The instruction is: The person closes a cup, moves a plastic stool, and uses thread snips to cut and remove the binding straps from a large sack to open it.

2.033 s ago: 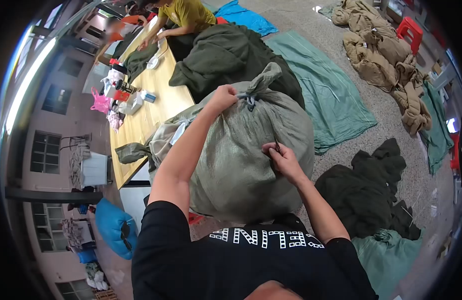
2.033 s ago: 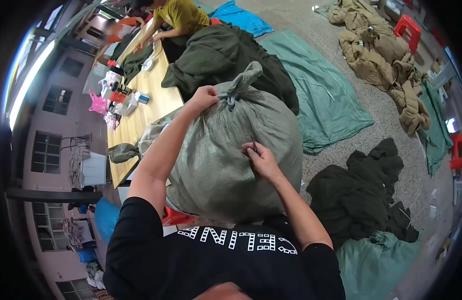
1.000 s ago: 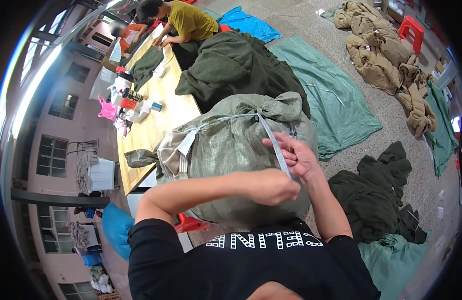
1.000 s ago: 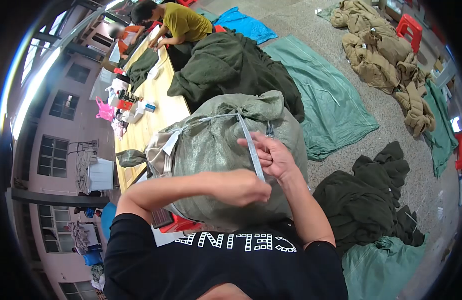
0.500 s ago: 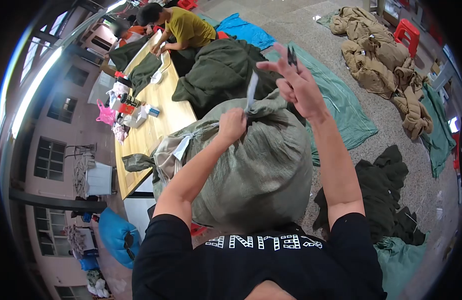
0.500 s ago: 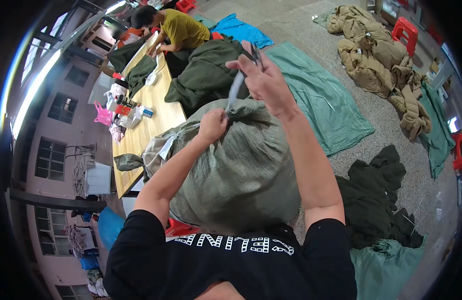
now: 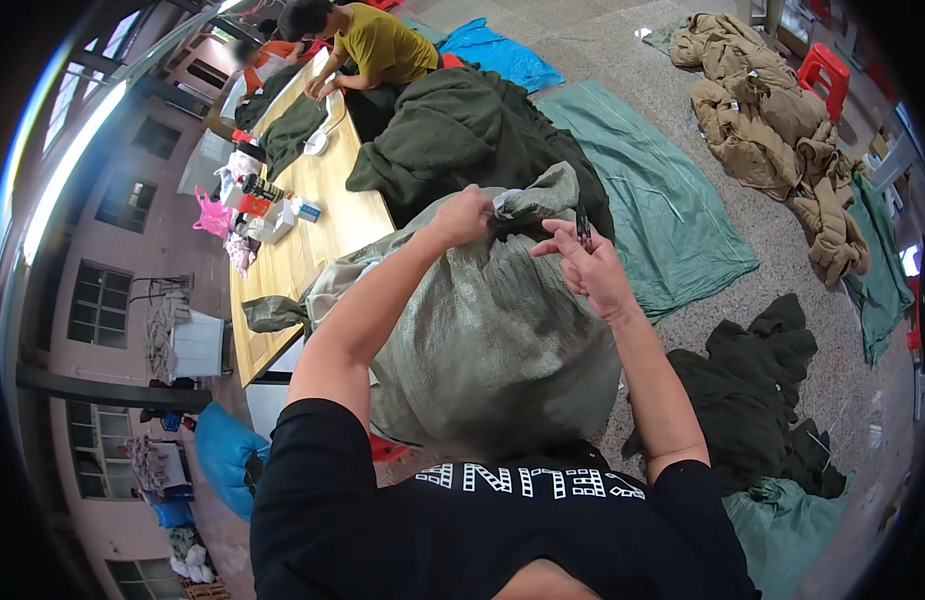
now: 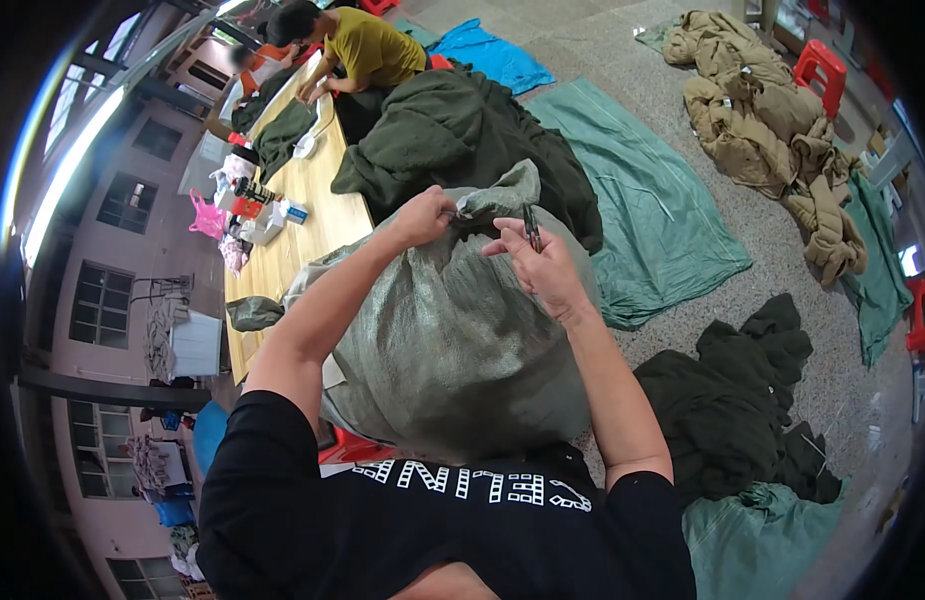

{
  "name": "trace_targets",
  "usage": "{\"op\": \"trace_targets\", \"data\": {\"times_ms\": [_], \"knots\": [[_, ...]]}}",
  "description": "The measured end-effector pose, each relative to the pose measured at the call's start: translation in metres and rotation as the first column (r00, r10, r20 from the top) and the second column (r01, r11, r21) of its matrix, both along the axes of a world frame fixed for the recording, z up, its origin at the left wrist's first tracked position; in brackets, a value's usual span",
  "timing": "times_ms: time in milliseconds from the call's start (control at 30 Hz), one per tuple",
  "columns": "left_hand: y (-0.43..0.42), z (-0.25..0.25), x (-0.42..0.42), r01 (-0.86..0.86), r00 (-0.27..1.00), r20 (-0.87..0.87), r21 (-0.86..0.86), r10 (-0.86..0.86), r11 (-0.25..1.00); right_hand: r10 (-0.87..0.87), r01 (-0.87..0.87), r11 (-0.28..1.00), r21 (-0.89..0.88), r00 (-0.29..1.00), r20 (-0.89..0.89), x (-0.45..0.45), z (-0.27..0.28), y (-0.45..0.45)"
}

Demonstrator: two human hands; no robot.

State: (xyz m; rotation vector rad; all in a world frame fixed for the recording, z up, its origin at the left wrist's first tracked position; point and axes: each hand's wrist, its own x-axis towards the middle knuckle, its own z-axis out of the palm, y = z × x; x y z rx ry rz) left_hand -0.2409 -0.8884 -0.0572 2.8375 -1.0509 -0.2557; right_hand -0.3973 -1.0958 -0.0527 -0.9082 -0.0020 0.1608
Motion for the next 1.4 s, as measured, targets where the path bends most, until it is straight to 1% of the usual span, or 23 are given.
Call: {"op": "trace_targets", "data": {"times_ms": [100, 133, 167, 200, 233, 267, 300, 367, 467, 567, 600, 700, 733, 867, 967, 1100, 1200, 1233, 1267, 1300, 1333, 1367, 1400], "knots": [[-0.004, -0.008, -0.008, -0.094, 0.995, -0.031, -0.176, 0.09, 0.98, -0.046, 0.047, 0.999, 0.002, 0.998, -0.053, -0.003, -0.004, 0.005], [-0.012, -0.003, -0.024, -0.161, 0.983, -0.126, -0.213, 0.137, 0.964, -0.076, 0.076, 0.997, 0.005, 0.994, -0.084, -0.005, -0.005, 0.007], [-0.023, 0.014, -0.037, -0.093, 0.992, -0.084, 0.041, 0.096, 0.995, -0.062, 0.064, 0.998, 0.016, 0.995, -0.084, -0.007, -0.006, 0.011], [-0.01, -0.021, -0.03, 0.028, 0.995, 0.094, -0.132, -0.016, 0.991, -0.026, 0.033, 0.998, 0.049, 0.991, -0.133, -0.008, -0.003, 0.013], [-0.015, -0.001, -0.042, -0.009, 0.996, 0.083, -0.158, 0.023, 0.987, -0.044, 0.048, 0.998, 0.035, 0.992, -0.121, -0.007, -0.007, 0.019], [-0.014, -0.003, -0.047, -0.049, 0.989, 0.13, -0.185, 0.074, 0.981, -0.05, 0.051, 0.999, 0.004, 0.988, -0.147, -0.004, -0.015, 0.022], [-0.015, -0.016, -0.033, -0.048, 0.987, 0.144, -0.124, 0.066, 0.991, -0.062, 0.059, 0.998, -0.031, 0.99, -0.123, 0.0, -0.02, 0.023], [-0.018, -0.038, -0.036, -0.069, 0.872, 0.48, -0.071, 0.095, 0.995, -0.018, 0.017, 1.0, -0.016, 0.995, -0.099, 0.002, -0.019, 0.028], [-0.02, -0.021, -0.051, 0.011, 0.822, 0.568, -0.067, 0.029, 0.998, -0.002, 0.001, 1.0, -0.013, 0.997, -0.081, -0.006, -0.008, 0.036], [-0.012, -0.016, -0.049, 0.062, 0.742, 0.666, -0.184, 0.078, 0.981, -0.022, 0.02, 1.0, -0.022, 0.995, -0.102, -0.006, -0.009, 0.045], [-0.014, -0.019, -0.046, 0.008, 0.763, 0.632, -0.219, 0.135, 0.976, -0.036, 0.032, 0.999, -0.041, 0.994, -0.103, -0.006, -0.011, 0.046], [-0.025, -0.021, -0.046, -0.193, 0.893, 0.36, -0.236, 0.27, 0.952, -0.085, 0.091, 0.995, 0.044, 0.99, -0.109, -0.003, -0.013, 0.053], [-0.027, -0.02, -0.047, -0.209, 0.912, 0.307, -0.22, 0.271, 0.953, -0.102, 0.107, 0.993, 0.043, 0.988, -0.116, -0.003, -0.013, 0.055], [-0.03, -0.031, -0.05, -0.243, 0.822, 0.487, -0.168, 0.294, 0.956, -0.107, 0.115, 0.992, 0.047, 0.984, -0.141, -0.01, -0.007, 0.061], [-0.035, -0.043, -0.041, -0.177, 0.819, 0.505, -0.233, 0.274, 0.956, -0.13, 0.135, 0.991, 0.017, 0.978, -0.161, -0.014, -0.01, 0.062], [-0.029, -0.037, -0.039, -0.138, 0.757, 0.607, -0.213, 0.242, 0.967, -0.126, 0.132, 0.991, 0.022, 0.979, -0.161, -0.016, -0.012, 0.059], [-0.026, -0.008, -0.048, -0.185, 0.774, 0.546, -0.291, 0.321, 0.939, -0.141, 0.142, 0.99, -0.003, 0.981, -0.134, -0.015, -0.015, 0.059], [-0.032, -0.001, -0.05, -0.317, 0.829, 0.35, -0.348, 0.435, 0.883, -0.139, 0.141, 0.99, 0.004, 0.98, -0.144, -0.014, -0.013, 0.06], [-0.043, 0.006, -0.049, -0.448, 0.84, 0.135, -0.375, 0.526, 0.811, -0.141, 0.144, 0.989, 0.008, 0.978, -0.155, -0.014, -0.012, 0.059], [-0.052, 0.012, -0.05, -0.576, 0.803, -0.089, -0.369, 0.59, 0.729, -0.144, 0.149, 0.989, 0.013, 0.975, -0.168, -0.014, -0.011, 0.058], [-0.056, 0.022, -0.054, -0.53, 0.848, -0.237, -0.332, 0.475, 0.781, -0.224, 0.212, 0.972, -0.098, 0.965, -0.138, -0.014, -0.01, 0.057], [-0.056, 0.028, -0.053, -0.475, 0.856, -0.376, -0.3, 0.355, 0.827, -0.357, 0.307, 0.923, -0.232, 0.909, -0.214, -0.016, -0.007, 0.056], [-0.06, -0.004, -0.037, -0.167, 0.964, -0.258, -0.393, 0.066, 0.904, -0.48, 0.383, 0.857, -0.345, 0.837, -0.262, -0.016, 0.0, 0.06]]}}
